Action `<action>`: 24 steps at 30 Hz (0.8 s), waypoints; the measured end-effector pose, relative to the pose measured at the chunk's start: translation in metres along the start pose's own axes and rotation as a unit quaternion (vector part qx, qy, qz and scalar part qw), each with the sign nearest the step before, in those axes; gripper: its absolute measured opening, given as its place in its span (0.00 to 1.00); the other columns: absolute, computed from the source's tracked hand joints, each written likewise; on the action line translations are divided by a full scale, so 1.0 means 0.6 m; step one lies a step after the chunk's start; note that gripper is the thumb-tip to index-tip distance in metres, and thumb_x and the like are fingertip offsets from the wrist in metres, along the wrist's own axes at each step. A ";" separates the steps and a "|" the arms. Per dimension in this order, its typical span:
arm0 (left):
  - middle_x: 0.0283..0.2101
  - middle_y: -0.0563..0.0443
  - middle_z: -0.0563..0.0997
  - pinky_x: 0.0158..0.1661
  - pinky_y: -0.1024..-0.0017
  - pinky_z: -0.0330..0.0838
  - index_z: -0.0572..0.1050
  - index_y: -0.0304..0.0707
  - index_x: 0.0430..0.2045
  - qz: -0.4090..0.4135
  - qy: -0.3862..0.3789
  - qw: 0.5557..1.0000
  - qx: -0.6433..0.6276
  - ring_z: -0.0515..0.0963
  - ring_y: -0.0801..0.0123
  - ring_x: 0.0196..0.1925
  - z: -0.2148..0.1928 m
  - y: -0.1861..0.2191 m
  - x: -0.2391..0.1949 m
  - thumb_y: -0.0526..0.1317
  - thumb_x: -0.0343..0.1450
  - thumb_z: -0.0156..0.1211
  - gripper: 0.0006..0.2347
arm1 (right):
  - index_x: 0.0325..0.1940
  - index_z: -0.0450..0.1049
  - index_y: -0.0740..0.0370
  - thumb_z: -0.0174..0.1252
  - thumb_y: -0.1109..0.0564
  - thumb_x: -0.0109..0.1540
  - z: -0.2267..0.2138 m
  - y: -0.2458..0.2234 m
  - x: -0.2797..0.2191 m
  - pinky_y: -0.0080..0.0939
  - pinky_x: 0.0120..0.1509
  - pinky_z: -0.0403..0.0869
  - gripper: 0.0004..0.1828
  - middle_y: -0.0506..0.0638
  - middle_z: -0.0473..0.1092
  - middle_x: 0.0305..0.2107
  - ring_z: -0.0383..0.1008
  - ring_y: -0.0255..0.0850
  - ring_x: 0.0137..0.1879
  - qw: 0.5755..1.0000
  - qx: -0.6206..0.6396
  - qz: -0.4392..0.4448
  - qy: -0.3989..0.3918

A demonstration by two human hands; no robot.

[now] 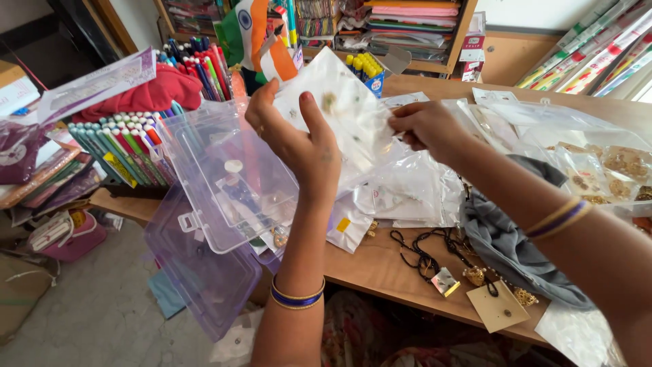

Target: The person wipes a jewelry set inside a plastic bag with a cloth, then removes and handles various necklaces and earrings from different bags one at a time.

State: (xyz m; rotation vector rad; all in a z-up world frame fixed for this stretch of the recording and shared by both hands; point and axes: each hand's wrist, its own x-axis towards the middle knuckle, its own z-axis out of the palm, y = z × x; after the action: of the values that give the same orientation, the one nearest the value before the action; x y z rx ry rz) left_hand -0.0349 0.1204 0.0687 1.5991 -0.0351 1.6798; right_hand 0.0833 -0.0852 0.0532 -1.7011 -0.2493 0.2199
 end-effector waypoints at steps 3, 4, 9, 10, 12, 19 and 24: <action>0.59 0.40 0.69 0.62 0.54 0.63 0.64 0.31 0.58 0.018 0.002 1.000 -0.026 0.68 0.53 0.62 -0.006 0.002 0.001 0.33 0.77 0.57 0.15 | 0.45 0.79 0.70 0.64 0.60 0.59 0.026 0.004 0.022 0.35 0.23 0.60 0.12 0.51 0.76 0.26 0.64 0.33 0.22 0.998 -0.052 0.000 0.018; 0.58 0.40 0.69 0.60 0.54 0.64 0.65 0.31 0.57 -0.021 -0.010 0.999 -0.041 0.69 0.53 0.62 -0.006 0.001 -0.002 0.33 0.76 0.57 0.15 | 0.45 0.80 0.69 0.64 0.60 0.59 0.036 0.001 0.025 0.34 0.23 0.61 0.12 0.51 0.76 0.26 0.64 0.33 0.23 0.995 -0.091 -0.005 0.029; 0.51 0.42 0.74 0.51 0.60 0.72 0.68 0.32 0.52 -0.100 -0.099 0.982 -0.123 0.75 0.55 0.53 0.036 0.020 -0.063 0.32 0.76 0.55 0.11 | 0.45 0.74 0.69 0.65 0.58 0.57 0.070 0.010 0.005 0.42 0.31 0.75 0.16 0.57 0.78 0.28 0.79 0.42 0.29 0.956 -0.259 -0.061 0.123; 0.48 0.43 0.77 0.49 0.61 0.74 0.69 0.33 0.50 -0.084 -0.134 0.976 -0.150 0.79 0.55 0.50 0.048 0.031 -0.082 0.32 0.77 0.54 0.08 | 0.44 0.75 0.69 0.64 0.56 0.59 0.068 0.015 0.006 0.43 0.33 0.78 0.16 0.58 0.79 0.29 0.81 0.43 0.31 0.946 -0.294 -0.073 0.115; 0.43 0.42 0.79 0.44 0.60 0.76 0.71 0.34 0.47 -0.039 -0.189 0.972 -0.134 0.82 0.51 0.45 0.062 0.060 -0.122 0.32 0.77 0.54 0.07 | 0.42 0.80 0.66 0.63 0.58 0.58 0.039 0.026 0.008 0.44 0.38 0.78 0.11 0.56 0.80 0.32 0.82 0.43 0.35 0.906 -0.354 -0.231 0.025; 0.35 0.38 0.79 0.35 0.56 0.75 0.70 0.32 0.42 0.038 -0.319 0.937 -0.136 0.82 0.47 0.34 0.124 0.077 -0.188 0.30 0.74 0.53 0.05 | 0.43 0.80 0.65 0.57 0.53 0.67 -0.115 -0.009 0.036 0.45 0.44 0.79 0.13 0.58 0.79 0.30 0.84 0.48 0.37 0.903 -0.383 -0.111 0.160; 0.31 0.37 0.79 0.28 0.61 0.76 0.70 0.29 0.38 0.151 -0.423 0.886 -0.110 0.81 0.52 0.27 0.152 0.076 -0.249 0.28 0.68 0.52 0.07 | 0.43 0.83 0.64 0.58 0.53 0.64 -0.208 0.039 0.111 0.54 0.47 0.76 0.13 0.63 0.78 0.34 0.79 0.58 0.39 0.806 -0.548 -0.113 0.195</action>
State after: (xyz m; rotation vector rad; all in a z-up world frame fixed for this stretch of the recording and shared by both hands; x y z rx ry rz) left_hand -0.0022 -0.0351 -0.0179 2.0920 -0.9218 1.0000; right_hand 0.1837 -0.1871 0.0475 -2.7780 -0.2863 -0.5796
